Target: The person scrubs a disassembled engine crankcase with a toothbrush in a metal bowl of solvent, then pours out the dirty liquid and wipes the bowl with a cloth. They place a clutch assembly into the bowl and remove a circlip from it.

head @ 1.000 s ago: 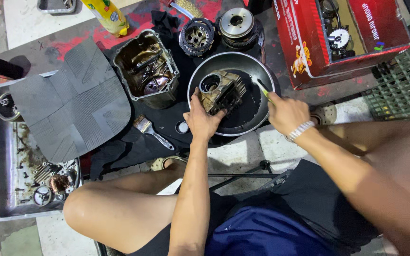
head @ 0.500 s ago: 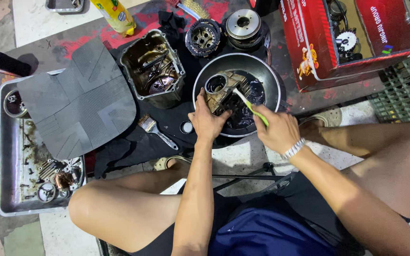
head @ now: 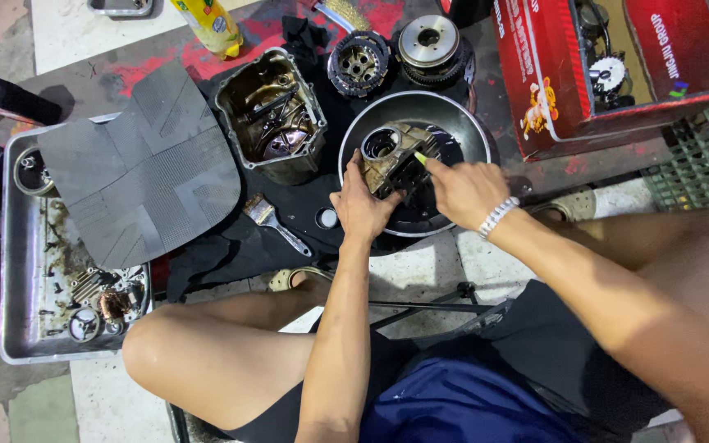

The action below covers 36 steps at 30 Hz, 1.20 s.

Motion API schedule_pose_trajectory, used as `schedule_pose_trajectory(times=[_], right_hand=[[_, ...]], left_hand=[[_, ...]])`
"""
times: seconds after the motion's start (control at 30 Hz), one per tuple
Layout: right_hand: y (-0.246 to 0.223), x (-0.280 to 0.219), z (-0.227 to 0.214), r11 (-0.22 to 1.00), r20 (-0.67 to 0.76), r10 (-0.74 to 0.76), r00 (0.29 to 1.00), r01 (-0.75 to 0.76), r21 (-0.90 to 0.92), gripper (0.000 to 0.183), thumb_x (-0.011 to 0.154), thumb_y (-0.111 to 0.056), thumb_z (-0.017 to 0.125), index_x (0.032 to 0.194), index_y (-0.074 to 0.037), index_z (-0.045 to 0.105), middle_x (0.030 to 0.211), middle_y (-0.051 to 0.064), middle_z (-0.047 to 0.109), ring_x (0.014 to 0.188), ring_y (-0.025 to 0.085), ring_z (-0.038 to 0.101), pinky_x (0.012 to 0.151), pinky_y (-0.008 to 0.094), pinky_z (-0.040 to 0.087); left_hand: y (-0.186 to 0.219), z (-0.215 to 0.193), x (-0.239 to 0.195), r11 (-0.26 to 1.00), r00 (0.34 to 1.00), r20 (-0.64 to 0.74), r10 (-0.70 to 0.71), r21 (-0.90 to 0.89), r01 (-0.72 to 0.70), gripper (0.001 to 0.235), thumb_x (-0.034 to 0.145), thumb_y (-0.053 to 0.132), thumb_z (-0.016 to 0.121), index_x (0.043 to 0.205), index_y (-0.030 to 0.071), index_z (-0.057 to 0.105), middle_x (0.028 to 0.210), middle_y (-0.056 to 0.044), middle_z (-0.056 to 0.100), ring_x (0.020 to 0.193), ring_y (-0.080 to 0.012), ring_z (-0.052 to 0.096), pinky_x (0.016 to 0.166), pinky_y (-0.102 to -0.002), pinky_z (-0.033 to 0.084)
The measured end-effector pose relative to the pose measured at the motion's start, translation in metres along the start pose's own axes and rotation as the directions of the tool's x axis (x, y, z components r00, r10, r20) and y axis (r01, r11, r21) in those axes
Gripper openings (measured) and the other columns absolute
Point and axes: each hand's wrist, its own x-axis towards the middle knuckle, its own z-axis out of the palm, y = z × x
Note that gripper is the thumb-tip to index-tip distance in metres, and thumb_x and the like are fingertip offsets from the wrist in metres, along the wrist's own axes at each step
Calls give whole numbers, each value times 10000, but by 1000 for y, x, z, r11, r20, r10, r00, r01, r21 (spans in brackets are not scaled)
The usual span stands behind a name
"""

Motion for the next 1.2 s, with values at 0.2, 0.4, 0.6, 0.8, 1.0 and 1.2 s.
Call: schedule_pose_trajectory(times=[0.2, 0.4, 0.6, 0.8, 1.0, 1.2], right_hand=[[14, -9, -5, 1000, 27, 2, 1000, -2, 25, 281, 936, -259, 594, 1192, -204, 697, 683, 165, 705, 602, 415, 679, 587, 563, 523], [11, 20, 0, 998, 31, -32, 999, 30, 58, 284, 928, -268, 627, 1191, -205, 713, 690, 187, 694, 674, 417, 689, 634, 559, 529], [8, 15, -19, 995, 191, 66, 979, -79, 58, 270, 927, -301, 636, 1174, -221, 709, 697, 191, 707, 699, 419, 695, 689, 560, 536], [5, 20, -24, 990, 188, 84, 979, -104, 96, 267, 925, -287, 624, 1170, -213, 699, 711, 182, 708, 711, 420, 702, 692, 560, 544], [2, -16, -24, 969, 186, 181, 966, -208, 133, 277, 942, -302, 623, 1199, -229, 696, 703, 200, 710, 731, 448, 686, 724, 570, 534], [-13, -24, -20, 966, 117, 176, 977, -195, 169, 258, 942, -291, 620, 1177, -217, 693, 691, 189, 708, 708, 438, 693, 693, 569, 541]], left_hand=[[-1, -4, 1, 999, 999, 27, -46, -2, 46, 1097, 584, 331, 927, 1508, 129, 370, 1444, -99, 580, 1267, -272, 577, 957, -453, 346], [0, -1, 2, 999, 997, 51, -52, 9, 51, 1083, 601, 344, 911, 1521, 144, 376, 1368, -83, 626, 1241, -260, 597, 950, -445, 351], [-3, -1, 1, 999, 998, 34, -52, -3, 52, 1096, 582, 343, 921, 1510, 133, 377, 1363, -93, 621, 1244, -260, 593, 952, -434, 361], [-4, -1, 2, 1000, 999, 18, -28, -10, 28, 1100, 587, 329, 926, 1512, 120, 367, 1382, -102, 609, 1251, -268, 584, 936, -441, 359], [-5, -1, 1, 999, 999, 19, -40, -16, 40, 1123, 568, 339, 935, 1513, 128, 366, 1370, -103, 604, 1248, -266, 584, 945, -431, 364], [-5, -1, 2, 999, 998, 43, -39, 4, 38, 1117, 574, 339, 934, 1517, 146, 367, 1381, -88, 608, 1244, -271, 587, 931, -439, 352]])
